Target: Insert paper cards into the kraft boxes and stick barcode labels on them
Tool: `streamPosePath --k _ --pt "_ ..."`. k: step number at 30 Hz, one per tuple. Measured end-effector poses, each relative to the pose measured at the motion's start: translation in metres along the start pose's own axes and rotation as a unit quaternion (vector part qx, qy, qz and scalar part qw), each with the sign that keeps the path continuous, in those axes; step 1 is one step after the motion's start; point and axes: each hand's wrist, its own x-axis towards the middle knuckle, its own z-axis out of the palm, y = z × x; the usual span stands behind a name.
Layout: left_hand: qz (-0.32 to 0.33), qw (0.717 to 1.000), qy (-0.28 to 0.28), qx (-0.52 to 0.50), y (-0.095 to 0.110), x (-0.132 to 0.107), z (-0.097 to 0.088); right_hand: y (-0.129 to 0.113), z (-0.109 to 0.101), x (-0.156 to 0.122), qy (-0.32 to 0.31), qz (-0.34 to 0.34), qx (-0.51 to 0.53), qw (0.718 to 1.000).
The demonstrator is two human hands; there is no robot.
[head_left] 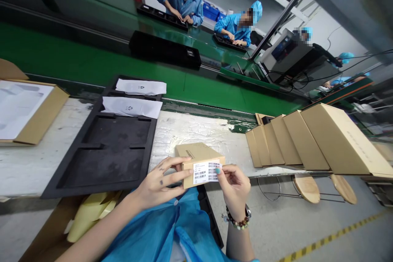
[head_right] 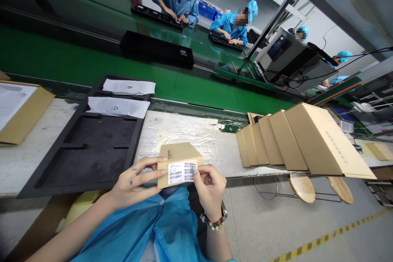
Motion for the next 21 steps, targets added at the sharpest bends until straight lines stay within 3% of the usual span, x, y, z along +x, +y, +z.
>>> streamPosePath --k 8,21 --pt "-0.006 0.998 -0.050 0.027 -0.0023 0.0000 -0.0037 0.0015 -0.0003 -0.0007 0.000 0.005 -0.004 1.000" --pt "0.009 0.998 -0.053 0.042 -0.0013 0.0040 -0.0057 -0.0007 -0.0008 -0.0001 -0.003 0.003 -0.013 1.000"
